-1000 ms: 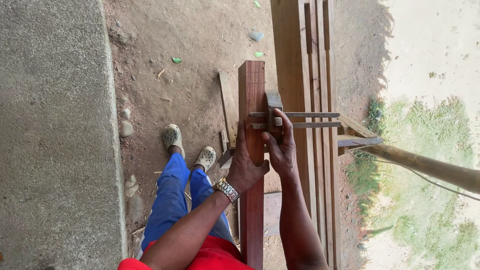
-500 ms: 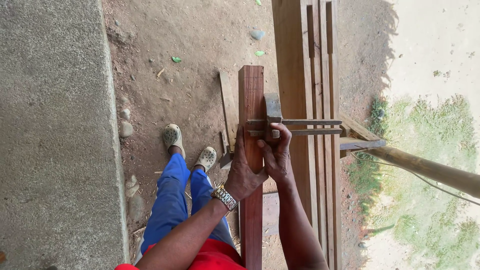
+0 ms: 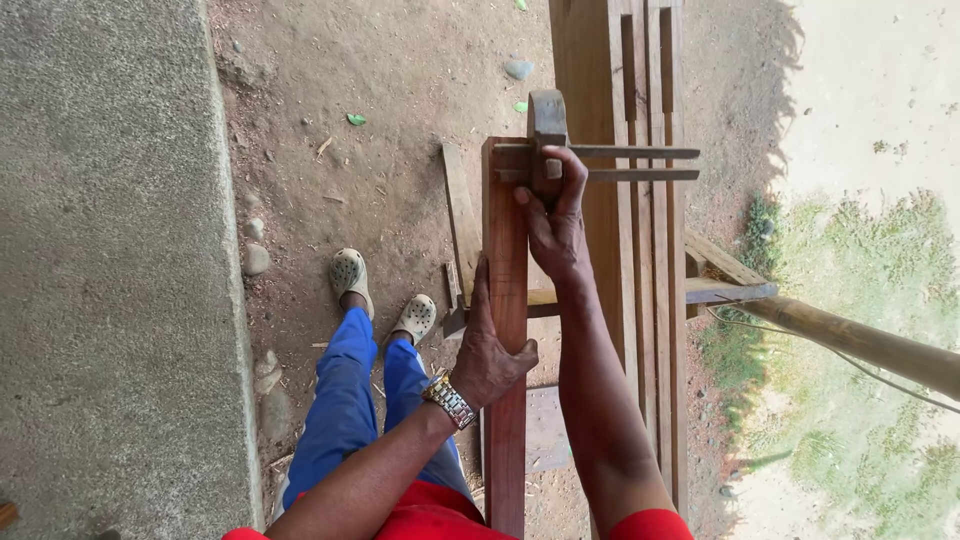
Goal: Using a marking gauge to mark lines on wooden boards for joinery.
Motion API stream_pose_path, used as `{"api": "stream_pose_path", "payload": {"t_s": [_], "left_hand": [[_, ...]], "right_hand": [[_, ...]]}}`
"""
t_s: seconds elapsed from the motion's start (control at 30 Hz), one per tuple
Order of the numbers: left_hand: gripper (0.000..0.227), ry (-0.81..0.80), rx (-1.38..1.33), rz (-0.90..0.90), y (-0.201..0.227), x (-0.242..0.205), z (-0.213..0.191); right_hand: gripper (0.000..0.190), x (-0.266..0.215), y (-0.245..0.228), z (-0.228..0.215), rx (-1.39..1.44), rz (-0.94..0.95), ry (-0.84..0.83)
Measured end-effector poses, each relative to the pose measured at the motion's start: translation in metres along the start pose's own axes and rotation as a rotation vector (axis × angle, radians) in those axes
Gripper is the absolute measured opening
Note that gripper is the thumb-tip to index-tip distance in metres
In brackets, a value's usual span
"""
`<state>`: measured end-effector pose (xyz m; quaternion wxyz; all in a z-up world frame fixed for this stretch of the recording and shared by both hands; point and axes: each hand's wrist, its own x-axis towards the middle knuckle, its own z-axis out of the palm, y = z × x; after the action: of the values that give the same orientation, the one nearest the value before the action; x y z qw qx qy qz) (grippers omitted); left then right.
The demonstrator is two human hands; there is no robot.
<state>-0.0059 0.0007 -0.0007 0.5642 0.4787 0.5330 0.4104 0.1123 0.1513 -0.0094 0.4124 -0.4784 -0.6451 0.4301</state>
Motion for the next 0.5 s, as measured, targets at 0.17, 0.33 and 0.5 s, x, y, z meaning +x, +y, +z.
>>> {"api": "stream_pose_path", "payload": {"t_s": [0.17, 0.33, 0.5], "left_hand": [[0.126, 0.017, 0.028, 0.01, -0.005, -0.001, 0.003], [0.126, 0.017, 0.013, 0.0, -0.001, 0.0, 0.0], [0.127, 0.022, -0.006, 0.008, 0.0, 0.0, 0.001]], "right_hand": [[0.055, 0.004, 0.005, 0.0, 0.105, 0.029, -0.034], [0.056, -0.019, -0.004, 0.0, 0.063, 0.029, -0.024], [0.058, -0.073, -0.003, -0.003, 0.032, 0.053, -0.016]]}}
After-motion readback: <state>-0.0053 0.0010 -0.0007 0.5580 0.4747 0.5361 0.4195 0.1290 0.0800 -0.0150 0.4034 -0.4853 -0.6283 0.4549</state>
